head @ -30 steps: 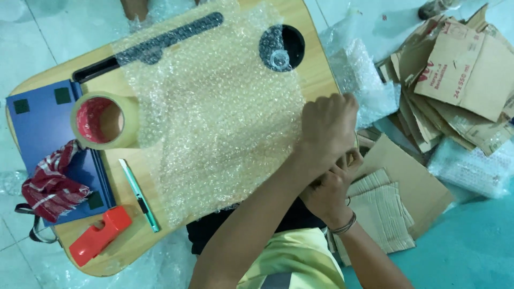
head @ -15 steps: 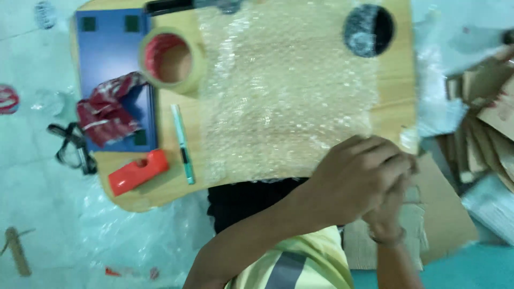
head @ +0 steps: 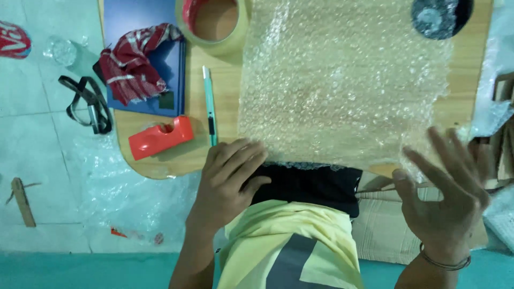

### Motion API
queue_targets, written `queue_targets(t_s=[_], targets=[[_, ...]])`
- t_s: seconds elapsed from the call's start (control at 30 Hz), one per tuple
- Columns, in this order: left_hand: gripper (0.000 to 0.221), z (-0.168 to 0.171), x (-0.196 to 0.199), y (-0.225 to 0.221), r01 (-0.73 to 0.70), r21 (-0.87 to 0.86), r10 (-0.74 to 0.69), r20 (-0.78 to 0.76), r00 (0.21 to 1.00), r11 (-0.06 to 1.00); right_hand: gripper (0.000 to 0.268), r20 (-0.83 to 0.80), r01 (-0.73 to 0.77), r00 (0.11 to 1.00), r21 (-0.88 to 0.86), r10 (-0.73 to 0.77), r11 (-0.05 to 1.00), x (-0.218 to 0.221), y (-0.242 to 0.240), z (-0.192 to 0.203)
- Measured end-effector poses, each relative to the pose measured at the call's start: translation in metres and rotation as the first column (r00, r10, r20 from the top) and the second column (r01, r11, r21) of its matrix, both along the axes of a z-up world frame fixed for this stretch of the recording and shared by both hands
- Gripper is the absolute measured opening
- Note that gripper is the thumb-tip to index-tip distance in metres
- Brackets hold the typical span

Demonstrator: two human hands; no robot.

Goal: Wrapping a blue panel with bubble wrap, securing it with tape, and cleaning a reflective mirror surface.

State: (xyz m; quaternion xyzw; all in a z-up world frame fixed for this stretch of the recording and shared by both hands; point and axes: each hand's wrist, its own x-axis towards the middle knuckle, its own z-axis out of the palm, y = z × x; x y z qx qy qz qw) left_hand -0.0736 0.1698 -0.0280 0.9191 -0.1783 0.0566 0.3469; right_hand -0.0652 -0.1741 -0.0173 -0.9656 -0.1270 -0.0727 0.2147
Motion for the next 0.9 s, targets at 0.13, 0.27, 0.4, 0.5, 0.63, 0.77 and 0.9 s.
queue_targets(t_s=[0.13, 0.27, 0.4, 0.5, 0.63, 0.77, 0.9], targets=[[0.047, -0.006, 0.002, -0.001, -0.015, 0.014, 0.016, -0.07, 0.997, 1.0, 0.037, 0.06, 0.039, 0.998, -0.153, -0.03, 0.987, -0.006, 0.022, 0.003], [0.047, -0.01, 0.002, -0.004, -0.086, -0.081, 0.084, -0.032, 0.996, 0.993, 0.051, 0.042, -0.131, 0.99, 0.003, 0.131, 0.991, -0.005, 0.078, -0.02], [0.056, -0.014, 0.001, -0.002, -0.146, -0.115, 0.141, -0.053, 0.989, 0.982, 0.042, 0.017, -0.3, 0.954, 0.049, 0.299, 0.953, 0.004, 0.135, -0.033], [0.061, -0.014, 0.0, 0.002, -0.136, -0.162, 0.127, -0.066, 0.99, 0.977, 0.032, 0.055, -0.284, 0.958, 0.037, 0.282, 0.958, 0.011, 0.144, -0.031], [0.054, -0.018, -0.005, 0.007, -0.171, -0.203, 0.162, -0.058, 0.985, 0.964, 0.026, 0.052, -0.286, 0.958, 0.036, 0.284, 0.958, 0.016, 0.138, -0.027], [0.037, -0.016, -0.005, 0.009, -0.194, -0.236, 0.19, -0.04, 0.981, 0.952, 0.019, 0.039, -0.301, 0.953, 0.07, 0.299, 0.951, 0.02, 0.134, -0.022], [0.031, -0.017, -0.004, 0.006, -0.223, -0.263, 0.223, -0.03, 0.974, 0.939, 0.017, 0.037, -0.286, 0.958, 0.159, 0.284, 0.945, 0.025, 0.134, -0.017]])
